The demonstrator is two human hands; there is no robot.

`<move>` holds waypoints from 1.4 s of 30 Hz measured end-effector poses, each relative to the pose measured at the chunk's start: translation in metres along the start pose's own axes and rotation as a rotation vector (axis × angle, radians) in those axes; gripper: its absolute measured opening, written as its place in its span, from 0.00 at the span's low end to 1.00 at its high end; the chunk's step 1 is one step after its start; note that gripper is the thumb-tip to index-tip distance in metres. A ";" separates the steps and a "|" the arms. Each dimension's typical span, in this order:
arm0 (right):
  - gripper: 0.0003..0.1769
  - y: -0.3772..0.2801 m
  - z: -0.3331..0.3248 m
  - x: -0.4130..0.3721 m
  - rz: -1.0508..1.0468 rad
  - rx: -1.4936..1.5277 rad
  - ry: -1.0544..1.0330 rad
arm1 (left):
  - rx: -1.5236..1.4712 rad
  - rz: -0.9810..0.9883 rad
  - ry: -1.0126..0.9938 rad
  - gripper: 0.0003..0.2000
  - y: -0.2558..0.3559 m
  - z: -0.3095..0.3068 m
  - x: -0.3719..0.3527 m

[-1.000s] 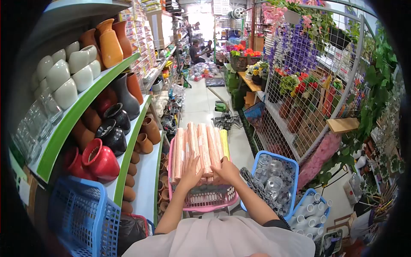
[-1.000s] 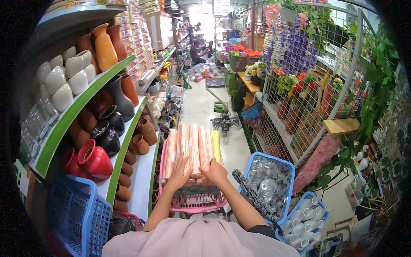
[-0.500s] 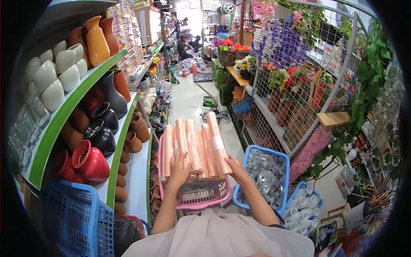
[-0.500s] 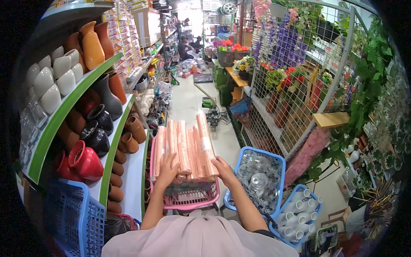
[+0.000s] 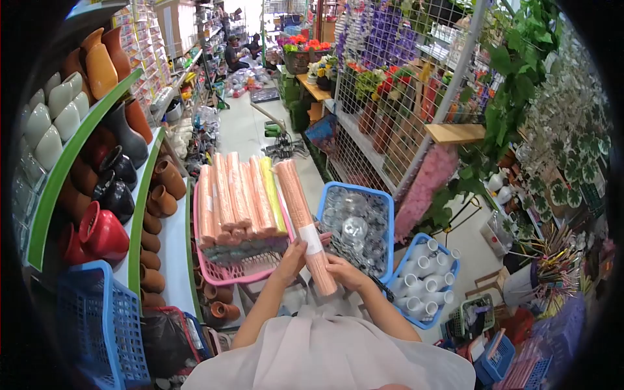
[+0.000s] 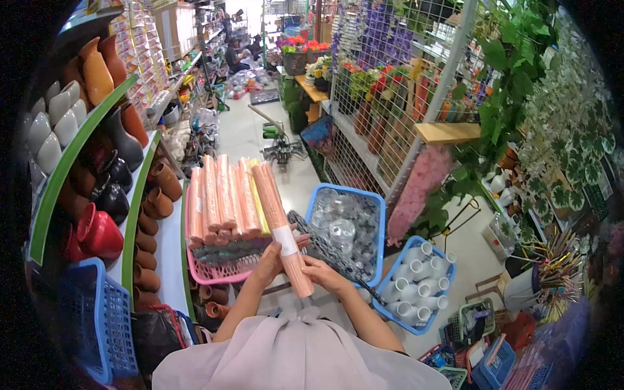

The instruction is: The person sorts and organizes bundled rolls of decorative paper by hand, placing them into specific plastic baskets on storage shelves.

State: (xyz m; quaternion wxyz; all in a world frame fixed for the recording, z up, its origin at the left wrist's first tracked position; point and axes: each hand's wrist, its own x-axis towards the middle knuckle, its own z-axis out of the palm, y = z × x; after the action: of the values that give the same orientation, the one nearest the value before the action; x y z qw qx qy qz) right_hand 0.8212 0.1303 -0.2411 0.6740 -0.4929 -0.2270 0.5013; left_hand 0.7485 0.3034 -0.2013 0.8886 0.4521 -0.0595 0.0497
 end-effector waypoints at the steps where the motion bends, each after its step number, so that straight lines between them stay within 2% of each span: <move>1: 0.34 0.007 0.000 -0.010 0.041 0.021 -0.019 | -0.050 0.012 0.004 0.31 -0.005 0.012 -0.005; 2: 0.30 0.014 -0.001 -0.019 0.052 -0.034 0.004 | -0.057 0.008 0.009 0.31 -0.013 0.018 -0.012; 3: 0.30 0.009 0.001 -0.030 0.059 -0.034 0.002 | 0.039 -0.031 0.085 0.29 -0.019 0.022 -0.018; 5: 0.25 -0.007 0.003 -0.052 0.083 -0.396 -0.004 | 0.134 -0.062 0.170 0.27 -0.033 0.029 -0.027; 6: 0.20 0.003 -0.011 -0.058 0.023 -0.447 0.029 | 0.236 -0.087 0.275 0.26 -0.042 0.031 -0.033; 7: 0.21 0.008 -0.019 -0.066 -0.044 -0.557 0.168 | 0.338 -0.115 0.386 0.25 -0.049 0.033 -0.041; 9: 0.22 0.052 -0.078 -0.070 -0.125 -0.968 0.479 | 0.347 -0.078 0.402 0.25 -0.055 0.038 -0.058; 11: 0.24 0.059 -0.095 -0.091 -0.075 -1.430 0.798 | 0.056 -0.113 0.390 0.25 -0.055 0.042 -0.077; 12: 0.25 0.066 -0.104 -0.097 -0.044 -1.443 0.826 | 0.042 -0.095 0.340 0.26 -0.055 0.044 -0.087; 15: 0.26 0.089 -0.132 -0.097 -0.025 -1.515 0.797 | 0.158 -0.101 0.448 0.27 -0.050 0.063 -0.116; 16: 0.25 0.084 -0.123 -0.096 0.029 -1.475 0.805 | 0.172 -0.023 0.470 0.29 -0.056 0.062 -0.121; 19: 0.21 0.075 -0.109 -0.083 0.145 -1.500 0.786 | 0.141 -0.010 0.528 0.31 -0.052 0.075 -0.152; 22: 0.22 0.081 -0.115 -0.070 0.034 -1.515 0.738 | 0.122 -0.007 0.617 0.34 -0.053 0.072 -0.174; 23: 0.22 0.082 -0.117 -0.066 0.020 -1.359 0.783 | 0.118 -0.009 0.621 0.35 -0.051 0.072 -0.182; 24: 0.23 0.082 -0.114 -0.064 0.010 -1.202 0.823 | 0.166 0.019 0.641 0.30 -0.050 0.076 -0.187; 25: 0.23 0.083 -0.112 -0.066 -0.108 -1.211 0.808 | 0.168 0.030 0.657 0.30 -0.048 0.075 -0.193; 27: 0.22 0.086 -0.107 -0.068 -0.253 -1.115 0.800 | -0.012 -0.023 0.580 0.25 -0.042 0.071 -0.200; 28: 0.22 0.087 -0.105 -0.070 -0.260 -1.115 0.795 | -0.009 -0.014 0.576 0.24 -0.045 0.067 -0.202; 30: 0.22 0.092 -0.099 -0.074 -0.234 -0.732 0.740 | -0.048 -0.009 0.590 0.24 -0.045 0.063 -0.207; 31: 0.22 0.084 -0.085 -0.081 -0.236 -0.734 0.742 | -0.090 -0.011 0.603 0.25 -0.046 0.062 -0.208; 33: 0.27 0.057 -0.048 -0.101 -0.061 -0.539 0.601 | -0.109 0.002 0.624 0.24 -0.048 0.062 -0.207; 34: 0.28 0.075 -0.055 -0.088 -0.345 -0.680 0.650 | -0.172 0.011 0.617 0.24 -0.049 0.060 -0.205; 35: 0.28 0.088 -0.070 -0.091 -0.350 -0.679 0.659 | -0.234 0.021 0.608 0.23 -0.050 0.058 -0.202; 37: 0.28 0.045 -0.011 -0.119 -0.356 -0.790 0.582 | -0.232 0.025 0.611 0.24 -0.053 0.054 -0.200; 38: 0.25 0.052 -0.010 -0.124 -0.239 -0.813 0.521 | -0.235 0.033 0.624 0.24 -0.055 0.051 -0.199; 39: 0.25 0.057 -0.004 -0.132 -0.246 -0.813 0.526 | -0.232 0.034 0.617 0.24 -0.063 0.038 -0.200; 41: 0.24 0.059 0.017 -0.150 -0.385 -1.089 0.210 | -0.435 0.010 0.378 0.25 -0.080 0.009 -0.204; 42: 0.24 0.055 0.027 -0.156 -0.389 -1.089 0.211 | -0.332 0.030 0.623 0.28 -0.080 0.025 -0.202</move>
State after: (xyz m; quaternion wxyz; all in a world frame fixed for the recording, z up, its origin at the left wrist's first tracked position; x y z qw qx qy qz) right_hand 0.7137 0.0020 -0.2496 0.4222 -0.7648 -0.4696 0.1280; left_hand 0.5592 0.2290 -0.2809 0.9246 0.2636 0.2007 0.1879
